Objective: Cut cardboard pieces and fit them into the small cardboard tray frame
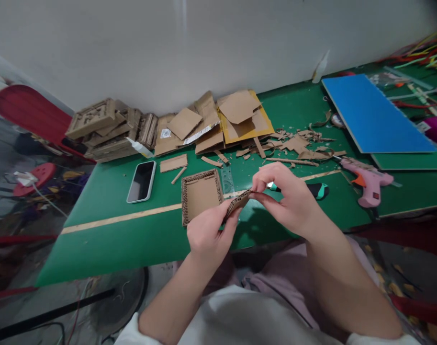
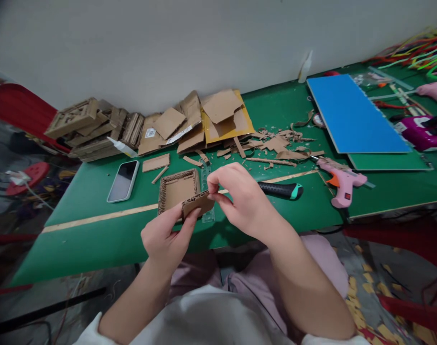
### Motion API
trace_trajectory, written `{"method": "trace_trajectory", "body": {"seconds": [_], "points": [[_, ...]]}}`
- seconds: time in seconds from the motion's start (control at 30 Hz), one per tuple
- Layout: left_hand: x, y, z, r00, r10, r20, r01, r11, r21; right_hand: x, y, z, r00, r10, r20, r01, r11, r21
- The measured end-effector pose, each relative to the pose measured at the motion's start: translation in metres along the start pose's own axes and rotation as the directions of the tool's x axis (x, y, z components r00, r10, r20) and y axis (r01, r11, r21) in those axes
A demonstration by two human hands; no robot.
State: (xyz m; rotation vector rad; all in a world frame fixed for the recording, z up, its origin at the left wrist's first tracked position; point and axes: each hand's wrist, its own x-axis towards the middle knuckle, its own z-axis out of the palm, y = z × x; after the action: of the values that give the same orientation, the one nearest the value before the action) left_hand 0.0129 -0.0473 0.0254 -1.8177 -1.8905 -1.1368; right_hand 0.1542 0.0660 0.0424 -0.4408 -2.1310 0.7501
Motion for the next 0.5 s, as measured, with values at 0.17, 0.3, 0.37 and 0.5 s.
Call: {"method": "trace_trajectory", "body": {"seconds": [0.17,0.3,0.37,0.5], "points": [[0.0018,0.0009,-0.0012,0.996,-0.067,0.062,0.068,0.997,-0.021,0.0,-0.0003,-0.0035,0.998,0.026,0.065,-0.027,0.999,0.02],[0.003,0.0011,-0.0012,0.993,-0.096,0.065,0.099,0.994,-0.04,0.0008,-0.0009,-0.0032,0.999,0.025,0.032,-0.026,0.999,0.028],[0.0031,0.0009,-0.001,0.994,-0.095,0.062,0.097,0.995,-0.034,0.0012,-0.0009,-0.0018,1.0,0.012,0.012,-0.013,1.0,0.02],[0.0027,0.0,-0.0003,0.993,-0.102,0.062,0.104,0.994,-0.026,0.0011,-0.0004,0.0013,0.999,-0.03,-0.015,0.03,0.999,-0.03]]}}
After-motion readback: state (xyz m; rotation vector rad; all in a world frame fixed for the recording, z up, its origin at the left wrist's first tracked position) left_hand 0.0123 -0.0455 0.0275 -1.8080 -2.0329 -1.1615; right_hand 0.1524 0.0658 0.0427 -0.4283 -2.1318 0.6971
